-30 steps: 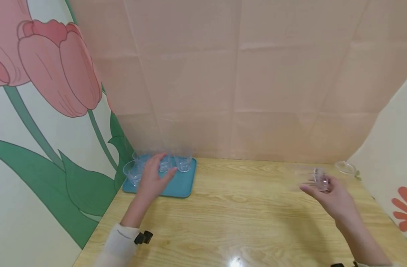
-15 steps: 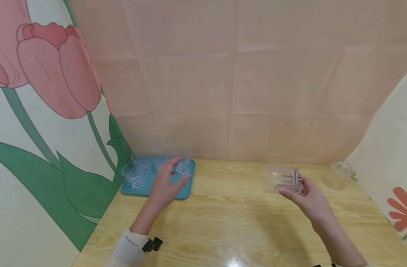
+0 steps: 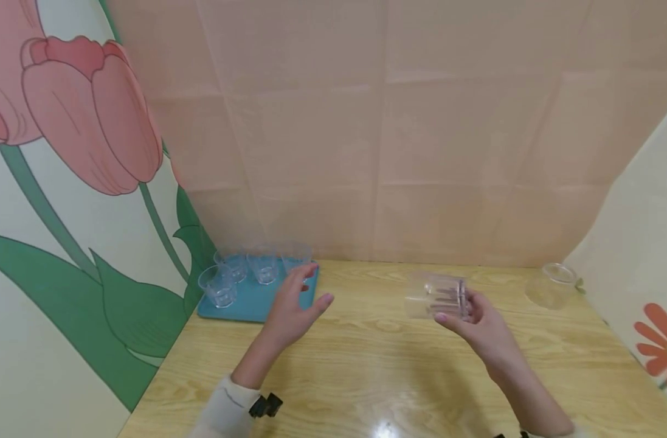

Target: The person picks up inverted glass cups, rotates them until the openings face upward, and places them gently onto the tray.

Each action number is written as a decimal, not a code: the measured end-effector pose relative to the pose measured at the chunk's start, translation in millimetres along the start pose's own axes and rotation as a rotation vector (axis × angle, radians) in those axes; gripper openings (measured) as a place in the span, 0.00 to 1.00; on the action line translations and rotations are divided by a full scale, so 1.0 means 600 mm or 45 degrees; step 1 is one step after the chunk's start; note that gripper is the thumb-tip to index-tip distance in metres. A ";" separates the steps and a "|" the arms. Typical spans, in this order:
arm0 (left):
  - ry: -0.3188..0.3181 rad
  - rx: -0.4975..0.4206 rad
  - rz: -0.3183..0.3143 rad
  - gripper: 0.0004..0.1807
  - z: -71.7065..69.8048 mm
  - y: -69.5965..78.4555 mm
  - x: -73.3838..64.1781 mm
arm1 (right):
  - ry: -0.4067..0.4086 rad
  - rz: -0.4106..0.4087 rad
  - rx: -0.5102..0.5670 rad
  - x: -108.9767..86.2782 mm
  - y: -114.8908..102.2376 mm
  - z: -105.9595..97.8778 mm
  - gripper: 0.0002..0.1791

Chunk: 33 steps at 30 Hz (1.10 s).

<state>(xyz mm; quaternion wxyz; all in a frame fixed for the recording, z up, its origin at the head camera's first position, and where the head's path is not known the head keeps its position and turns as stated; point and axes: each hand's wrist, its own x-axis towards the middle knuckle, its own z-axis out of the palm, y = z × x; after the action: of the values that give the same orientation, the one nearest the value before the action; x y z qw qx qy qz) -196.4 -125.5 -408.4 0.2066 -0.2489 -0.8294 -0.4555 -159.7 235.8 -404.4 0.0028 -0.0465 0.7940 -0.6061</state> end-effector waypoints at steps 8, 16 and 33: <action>-0.048 -0.059 -0.020 0.34 0.022 0.009 0.008 | -0.037 -0.031 0.058 0.004 -0.004 0.024 0.46; -0.095 -0.098 -0.070 0.34 0.042 0.016 0.014 | -0.057 -0.029 0.109 0.010 -0.007 0.044 0.45; -0.193 -0.242 -0.121 0.37 0.078 0.026 0.022 | -0.084 -0.036 0.204 0.019 -0.024 0.078 0.44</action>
<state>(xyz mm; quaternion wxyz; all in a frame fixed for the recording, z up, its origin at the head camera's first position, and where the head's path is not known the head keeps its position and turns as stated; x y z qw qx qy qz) -202.6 -75.3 -414.0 0.0972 -0.2615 -0.8066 -0.5211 -166.9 186.0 -402.5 0.0240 -0.0773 0.7417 -0.6658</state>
